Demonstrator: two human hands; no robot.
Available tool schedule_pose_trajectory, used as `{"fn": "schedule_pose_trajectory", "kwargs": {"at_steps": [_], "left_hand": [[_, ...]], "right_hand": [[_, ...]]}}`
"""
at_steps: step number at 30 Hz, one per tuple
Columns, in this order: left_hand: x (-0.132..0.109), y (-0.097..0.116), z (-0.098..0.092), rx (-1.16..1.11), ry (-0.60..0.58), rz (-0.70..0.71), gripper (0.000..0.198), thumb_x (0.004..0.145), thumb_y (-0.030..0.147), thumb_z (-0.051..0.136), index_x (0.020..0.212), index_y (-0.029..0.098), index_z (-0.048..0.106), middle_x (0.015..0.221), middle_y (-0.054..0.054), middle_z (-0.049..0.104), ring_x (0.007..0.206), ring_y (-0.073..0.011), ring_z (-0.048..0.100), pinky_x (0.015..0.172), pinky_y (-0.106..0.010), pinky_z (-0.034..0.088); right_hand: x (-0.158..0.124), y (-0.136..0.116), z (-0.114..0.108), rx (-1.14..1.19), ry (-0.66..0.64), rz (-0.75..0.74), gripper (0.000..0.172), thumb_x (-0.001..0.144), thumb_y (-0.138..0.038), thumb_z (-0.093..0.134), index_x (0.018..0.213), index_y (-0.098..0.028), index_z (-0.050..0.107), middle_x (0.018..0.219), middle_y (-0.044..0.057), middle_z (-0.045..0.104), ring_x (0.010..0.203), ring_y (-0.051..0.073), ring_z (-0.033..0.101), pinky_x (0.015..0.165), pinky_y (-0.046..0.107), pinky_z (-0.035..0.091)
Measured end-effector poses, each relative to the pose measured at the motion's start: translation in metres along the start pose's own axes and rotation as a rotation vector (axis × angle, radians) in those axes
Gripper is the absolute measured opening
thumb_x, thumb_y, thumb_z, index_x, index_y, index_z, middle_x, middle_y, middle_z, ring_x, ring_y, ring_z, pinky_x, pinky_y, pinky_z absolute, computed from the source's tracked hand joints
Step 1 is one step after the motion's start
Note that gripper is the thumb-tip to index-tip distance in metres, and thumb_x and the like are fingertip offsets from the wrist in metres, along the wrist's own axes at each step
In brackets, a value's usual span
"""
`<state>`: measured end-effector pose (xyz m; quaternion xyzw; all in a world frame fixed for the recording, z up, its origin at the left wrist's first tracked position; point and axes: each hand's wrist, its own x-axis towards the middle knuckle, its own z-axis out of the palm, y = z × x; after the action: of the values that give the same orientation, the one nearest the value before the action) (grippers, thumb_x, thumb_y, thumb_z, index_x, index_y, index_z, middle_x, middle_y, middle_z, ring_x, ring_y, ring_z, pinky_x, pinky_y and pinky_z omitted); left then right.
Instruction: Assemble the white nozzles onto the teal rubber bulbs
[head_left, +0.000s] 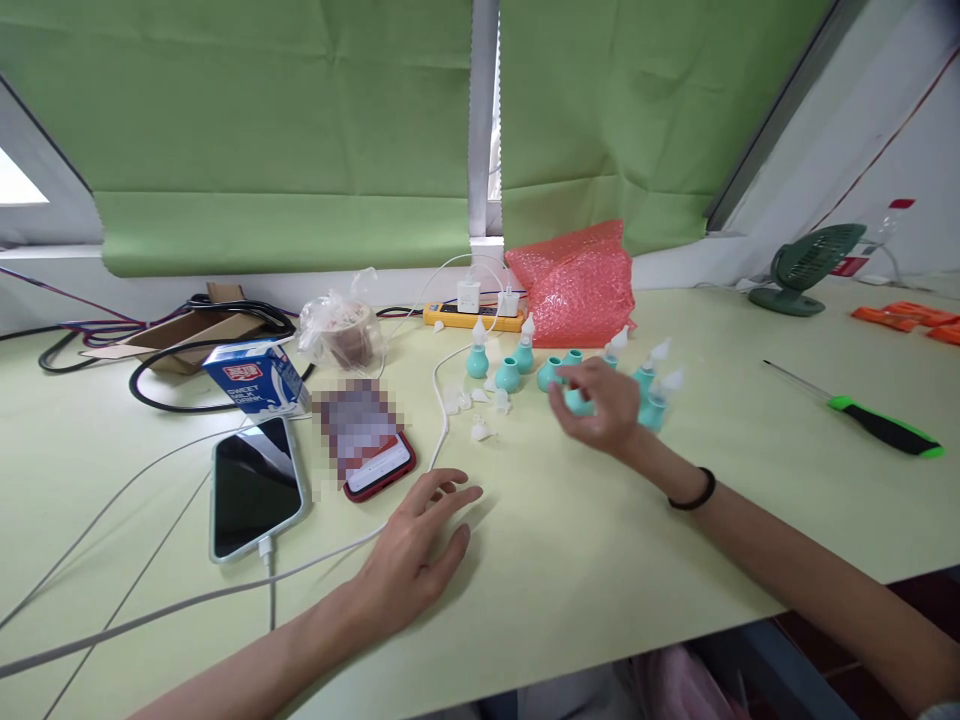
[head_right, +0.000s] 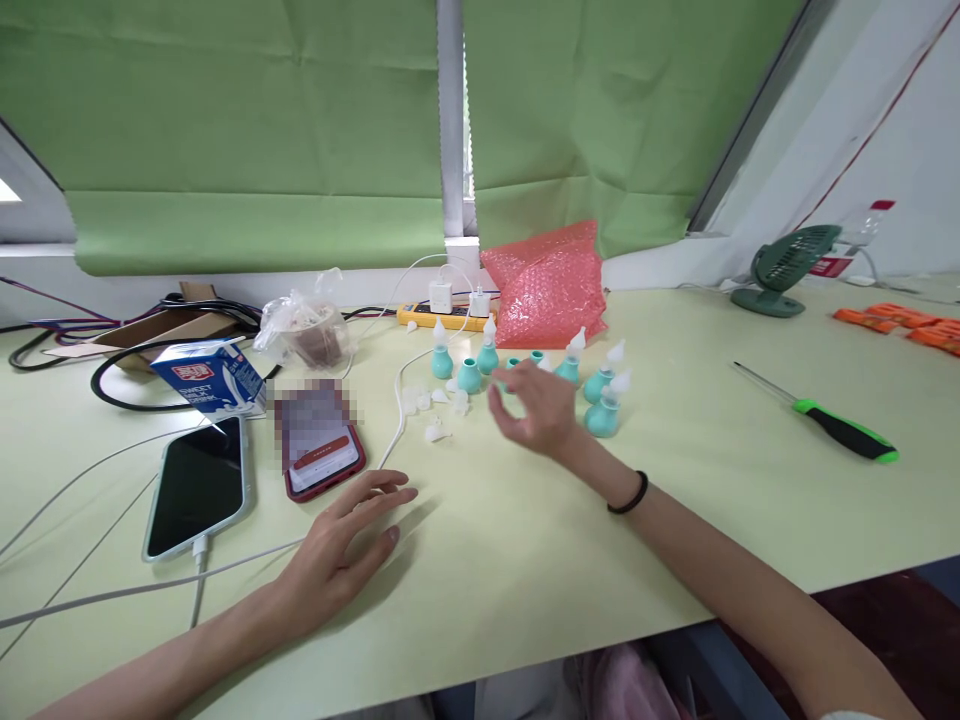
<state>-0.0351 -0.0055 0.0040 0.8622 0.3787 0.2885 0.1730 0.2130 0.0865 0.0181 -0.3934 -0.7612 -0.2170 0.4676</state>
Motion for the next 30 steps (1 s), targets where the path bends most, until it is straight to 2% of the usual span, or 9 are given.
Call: {"fn": "schedule_pose_trajectory", "kwargs": {"at_steps": [2,5,7,10,13,17,21,25,30], "left_hand": [[0.000,0.000,0.000,-0.006,-0.014,-0.003,0.031,0.079,0.013,0.040,0.108,0.020,0.050,0.110,-0.010,0.046,0.097,-0.0192,0.049,0.082,-0.035,0.045],[0.000,0.000,0.001,-0.014,-0.024,-0.009,0.029,0.079,0.012,0.040,0.105,0.019,0.052,0.110,-0.010,0.046,0.097,-0.0186,0.048,0.082,-0.033,0.044],[0.000,0.001,0.001,-0.016,-0.028,-0.004,0.028,0.079,0.012,0.040,0.103,0.019,0.053,0.109,-0.010,0.046,0.097,-0.0184,0.048,0.081,-0.032,0.045],[0.001,0.002,0.001,-0.016,-0.022,0.001,0.027,0.078,0.011,0.040,0.100,0.019,0.054,0.107,-0.009,0.047,0.097,-0.0183,0.049,0.080,-0.032,0.045],[0.001,0.002,0.000,-0.021,-0.022,-0.003,0.026,0.078,0.011,0.040,0.098,0.018,0.055,0.107,-0.010,0.047,0.096,-0.0183,0.049,0.079,-0.032,0.045],[0.000,0.001,0.001,-0.022,-0.016,-0.005,0.025,0.079,0.011,0.040,0.097,0.018,0.055,0.107,-0.009,0.048,0.096,-0.0185,0.050,0.079,-0.032,0.045],[0.001,-0.002,0.000,-0.022,0.025,-0.028,0.024,0.080,0.012,0.039,0.099,0.018,0.052,0.103,-0.008,0.051,0.094,-0.0170,0.051,0.080,-0.030,0.045],[0.006,-0.005,0.000,-0.010,0.068,-0.075,0.025,0.081,0.014,0.040,0.105,0.018,0.048,0.100,-0.007,0.053,0.088,-0.0156,0.054,0.076,-0.029,0.046],[0.006,-0.007,0.002,0.027,0.003,-0.048,0.026,0.081,0.015,0.041,0.106,0.018,0.048,0.110,-0.009,0.049,0.099,-0.0185,0.050,0.083,-0.032,0.044]], "right_hand": [[-0.008,-0.024,0.007,0.136,-0.188,-0.079,0.025,0.076,-0.027,0.050,0.100,-0.019,0.053,0.094,0.011,0.056,0.083,0.019,0.053,0.066,0.029,0.044],[-0.015,-0.051,0.020,0.231,-0.473,-0.147,0.047,0.076,-0.033,0.050,0.119,-0.019,0.040,0.128,0.014,0.032,0.115,0.027,0.033,0.086,0.045,0.035],[-0.016,-0.058,0.028,0.239,-0.599,-0.139,0.052,0.077,-0.035,0.049,0.124,-0.017,0.034,0.133,0.015,0.025,0.121,0.029,0.023,0.091,0.049,0.029],[-0.017,-0.055,0.036,0.246,-0.708,-0.127,0.043,0.081,-0.034,0.045,0.119,-0.015,0.041,0.125,0.015,0.038,0.116,0.027,0.031,0.090,0.049,0.030],[-0.019,-0.051,0.040,0.292,-0.696,-0.116,0.027,0.083,-0.023,0.041,0.106,-0.015,0.052,0.109,0.012,0.052,0.103,0.023,0.043,0.086,0.043,0.037],[-0.023,-0.052,0.039,0.442,-0.589,-0.092,0.020,0.083,-0.014,0.040,0.092,-0.016,0.058,0.092,0.009,0.057,0.091,0.018,0.050,0.077,0.034,0.044],[-0.025,-0.064,0.030,0.632,-0.518,-0.011,0.018,0.079,-0.015,0.046,0.094,-0.017,0.055,0.090,0.007,0.059,0.085,0.016,0.054,0.073,0.029,0.046],[-0.026,-0.079,0.018,0.753,-0.529,0.104,0.021,0.076,-0.020,0.052,0.098,-0.019,0.053,0.085,0.004,0.062,0.076,0.014,0.058,0.070,0.026,0.047],[-0.028,-0.084,0.017,0.725,-0.566,0.054,0.029,0.075,-0.021,0.054,0.103,-0.019,0.049,0.092,0.005,0.062,0.083,0.015,0.058,0.076,0.028,0.046]]}}
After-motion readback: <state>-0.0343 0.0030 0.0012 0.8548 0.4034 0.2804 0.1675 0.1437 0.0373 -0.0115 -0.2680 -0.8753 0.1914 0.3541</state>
